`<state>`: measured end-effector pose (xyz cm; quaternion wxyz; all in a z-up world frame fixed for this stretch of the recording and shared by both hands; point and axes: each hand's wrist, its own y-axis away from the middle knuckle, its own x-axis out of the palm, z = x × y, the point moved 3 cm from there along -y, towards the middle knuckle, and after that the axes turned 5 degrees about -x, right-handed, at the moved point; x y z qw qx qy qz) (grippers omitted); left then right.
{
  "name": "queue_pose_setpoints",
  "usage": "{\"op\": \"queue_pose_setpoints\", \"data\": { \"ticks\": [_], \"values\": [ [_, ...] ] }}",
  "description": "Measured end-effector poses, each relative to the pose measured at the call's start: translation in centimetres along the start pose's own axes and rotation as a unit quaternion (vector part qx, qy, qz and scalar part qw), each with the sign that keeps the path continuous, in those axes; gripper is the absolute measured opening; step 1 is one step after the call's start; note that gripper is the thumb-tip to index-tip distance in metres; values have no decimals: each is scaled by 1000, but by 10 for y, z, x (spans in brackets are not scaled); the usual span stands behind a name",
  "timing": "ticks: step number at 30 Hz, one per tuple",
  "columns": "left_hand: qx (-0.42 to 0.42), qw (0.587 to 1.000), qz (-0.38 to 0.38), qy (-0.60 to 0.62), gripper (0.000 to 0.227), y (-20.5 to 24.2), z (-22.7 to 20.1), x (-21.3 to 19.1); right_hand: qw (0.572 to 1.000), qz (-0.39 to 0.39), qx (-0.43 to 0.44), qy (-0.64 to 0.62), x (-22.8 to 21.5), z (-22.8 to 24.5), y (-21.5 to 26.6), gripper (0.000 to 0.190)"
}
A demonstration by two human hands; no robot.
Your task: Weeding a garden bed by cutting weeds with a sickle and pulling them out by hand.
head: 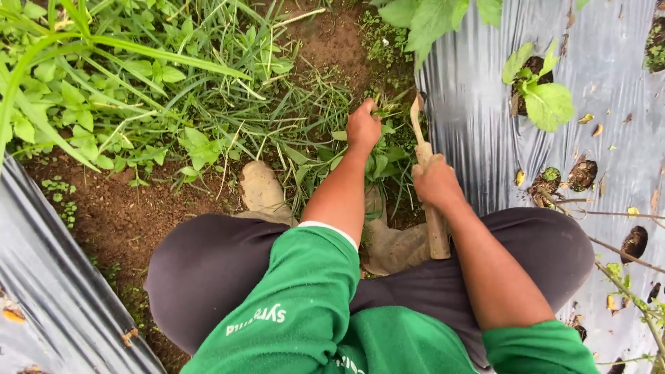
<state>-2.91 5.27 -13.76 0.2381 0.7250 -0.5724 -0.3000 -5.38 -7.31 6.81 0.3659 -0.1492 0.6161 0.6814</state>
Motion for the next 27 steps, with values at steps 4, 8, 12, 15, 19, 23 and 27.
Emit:
{"op": "queue_pose_setpoints", "data": {
  "ticks": [4,8,12,15,19,23,27],
  "values": [
    [-21,999,-5,25,19,-2,9,-1,994,-80,-59,43,-12,12,9,40],
    [-12,999,-14,48,18,0,7,-9,976,-166,-127,-54,-35,15,9,31],
    [11,995,-43,85,14,4,7,-8,983,-122,-125,-62,-27,10,9,32],
    [24,995,-46,86,14,5,8,-6,992,-74,-71,-69,-18,8,9,34],
    [22,994,-51,96,15,-3,18,1,990,-92,-97,-46,-21,5,2,35],
    [3,995,-44,89,15,-1,19,-5,965,-175,-173,-86,-23,28,21,29],
    [7,995,-23,94,15,-1,23,-7,999,-15,-40,-27,4,3,3,36]
  ]
}}
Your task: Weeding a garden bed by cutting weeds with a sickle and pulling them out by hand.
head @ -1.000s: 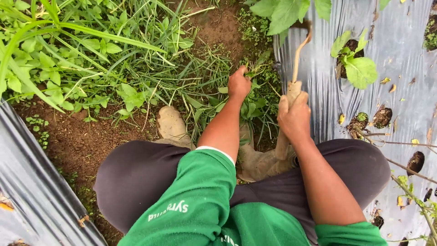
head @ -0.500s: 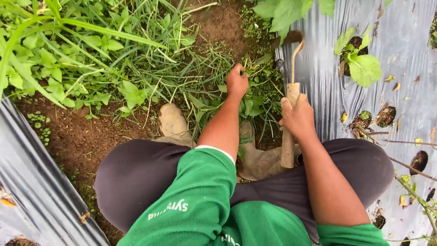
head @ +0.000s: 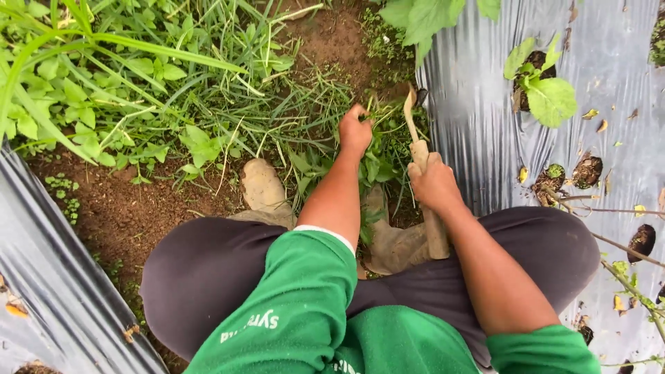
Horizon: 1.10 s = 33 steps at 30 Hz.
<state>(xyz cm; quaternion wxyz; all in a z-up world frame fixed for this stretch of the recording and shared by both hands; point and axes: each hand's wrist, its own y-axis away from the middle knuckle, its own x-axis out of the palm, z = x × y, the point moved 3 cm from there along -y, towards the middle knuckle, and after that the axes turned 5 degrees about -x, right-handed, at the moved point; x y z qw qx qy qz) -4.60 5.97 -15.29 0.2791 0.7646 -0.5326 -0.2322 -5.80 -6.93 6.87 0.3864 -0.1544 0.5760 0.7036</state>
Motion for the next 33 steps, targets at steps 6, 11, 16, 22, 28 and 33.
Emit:
{"op": "queue_pose_setpoints", "data": {
  "ticks": [6,11,16,22,28,33],
  "values": [
    [-35,999,14,7,18,7,-7,-12,990,-108,-81,-51,-36,40,30,30],
    [-63,988,131,-47,54,29,-53,-16,997,-60,-22,45,-30,42,39,52],
    [-58,955,187,-222,97,45,-114,-25,994,-91,-45,33,-30,2,16,41],
    [58,936,167,-305,70,-16,-87,31,990,-116,-58,50,-34,-7,11,44],
    [-1,946,167,-279,72,-30,-71,57,994,-100,-44,16,-34,-26,-2,44],
    [-105,967,65,-223,43,-92,5,85,989,-118,-49,78,-23,-42,-13,47]
  ]
}}
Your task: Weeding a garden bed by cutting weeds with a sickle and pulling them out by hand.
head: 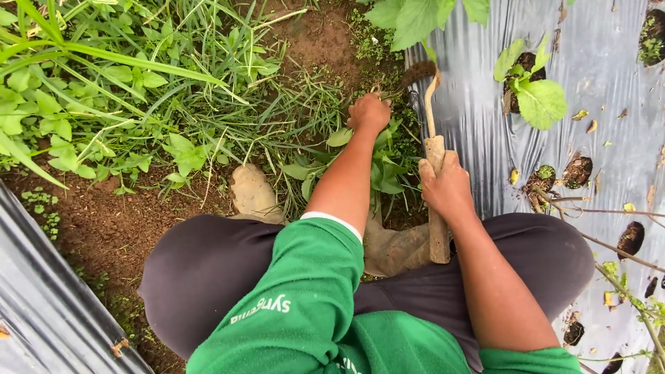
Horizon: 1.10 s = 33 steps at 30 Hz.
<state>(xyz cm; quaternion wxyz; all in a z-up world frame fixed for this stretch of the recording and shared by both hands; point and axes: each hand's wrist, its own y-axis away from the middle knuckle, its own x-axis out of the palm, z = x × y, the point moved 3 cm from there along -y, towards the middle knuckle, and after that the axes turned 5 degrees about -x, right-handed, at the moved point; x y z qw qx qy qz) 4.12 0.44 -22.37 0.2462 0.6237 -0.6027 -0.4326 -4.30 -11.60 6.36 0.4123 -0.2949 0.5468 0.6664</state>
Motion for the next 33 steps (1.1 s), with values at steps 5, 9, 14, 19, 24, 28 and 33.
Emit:
{"op": "queue_pose_setpoints", "data": {
  "ticks": [5,9,14,19,24,28,33],
  "values": [
    [-20,996,-9,82,45,-4,9,17,999,15,20,23,7,3,-2,47],
    [-13,995,-26,95,37,0,13,20,999,-37,-35,-9,-4,37,3,44],
    [-4,988,-52,148,36,68,-1,-26,995,88,15,51,22,18,4,47],
    [-58,943,-131,301,44,75,32,-85,999,21,7,-47,-23,63,16,40],
    [-25,965,-187,180,35,44,53,-116,983,-7,-26,-180,-37,78,22,33],
    [112,925,-363,-14,45,109,-9,-128,990,16,39,-137,-41,79,26,22],
    [271,942,-168,-107,52,85,-33,-68,994,33,67,-79,-26,52,19,24]
  ]
}}
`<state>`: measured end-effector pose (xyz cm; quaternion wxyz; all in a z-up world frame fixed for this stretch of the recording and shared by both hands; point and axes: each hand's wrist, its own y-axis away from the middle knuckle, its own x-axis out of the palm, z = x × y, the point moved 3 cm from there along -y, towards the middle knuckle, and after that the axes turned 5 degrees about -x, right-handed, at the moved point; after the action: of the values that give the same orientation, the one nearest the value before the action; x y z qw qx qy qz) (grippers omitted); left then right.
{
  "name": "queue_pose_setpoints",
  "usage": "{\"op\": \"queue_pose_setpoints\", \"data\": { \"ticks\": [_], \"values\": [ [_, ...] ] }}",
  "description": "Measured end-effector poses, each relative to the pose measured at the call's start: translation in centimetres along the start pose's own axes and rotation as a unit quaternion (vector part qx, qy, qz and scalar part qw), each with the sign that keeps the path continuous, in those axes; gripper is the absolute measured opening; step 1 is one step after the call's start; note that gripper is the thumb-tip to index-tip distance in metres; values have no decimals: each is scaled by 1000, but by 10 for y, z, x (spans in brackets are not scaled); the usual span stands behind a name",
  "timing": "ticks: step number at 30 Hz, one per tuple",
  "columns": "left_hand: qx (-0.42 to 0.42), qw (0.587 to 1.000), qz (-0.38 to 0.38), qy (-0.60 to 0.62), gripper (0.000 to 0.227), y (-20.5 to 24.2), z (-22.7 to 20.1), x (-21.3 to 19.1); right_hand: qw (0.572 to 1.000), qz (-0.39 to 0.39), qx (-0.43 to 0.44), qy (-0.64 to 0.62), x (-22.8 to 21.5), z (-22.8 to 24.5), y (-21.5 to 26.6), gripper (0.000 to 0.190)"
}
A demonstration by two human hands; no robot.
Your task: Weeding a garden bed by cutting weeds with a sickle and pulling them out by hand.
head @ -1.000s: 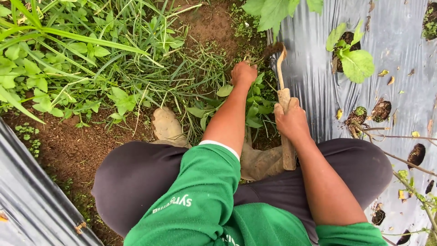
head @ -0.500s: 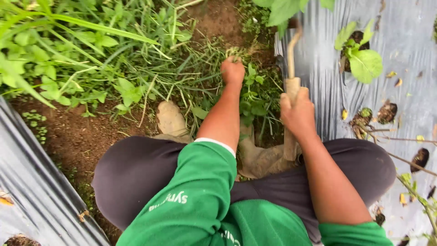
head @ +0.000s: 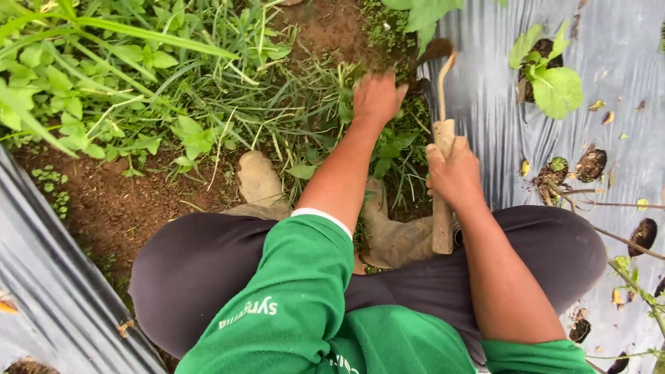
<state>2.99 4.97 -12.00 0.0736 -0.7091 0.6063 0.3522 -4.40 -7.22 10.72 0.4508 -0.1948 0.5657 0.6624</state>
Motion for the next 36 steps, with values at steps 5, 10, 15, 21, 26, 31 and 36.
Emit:
{"op": "queue_pose_setpoints", "data": {
  "ticks": [5,10,15,21,26,31,36],
  "values": [
    [-109,983,110,-96,30,-12,52,83,997,20,-69,-1,16,-37,-30,37],
    [-140,984,110,-4,35,-12,69,100,992,24,-62,109,27,-38,-38,46],
    [-144,982,116,24,33,8,50,51,993,-26,-116,3,14,-6,-30,36],
    [-141,984,96,43,37,16,41,31,987,82,-65,123,26,-23,-24,42],
    [-161,972,105,131,44,32,50,-4,993,-33,-116,-3,-7,9,-2,33],
    [-208,948,134,201,49,34,72,23,994,32,-74,69,16,-20,-6,44],
    [-227,944,149,190,38,28,95,64,981,75,-97,152,32,-40,-6,46]
  ]
}}
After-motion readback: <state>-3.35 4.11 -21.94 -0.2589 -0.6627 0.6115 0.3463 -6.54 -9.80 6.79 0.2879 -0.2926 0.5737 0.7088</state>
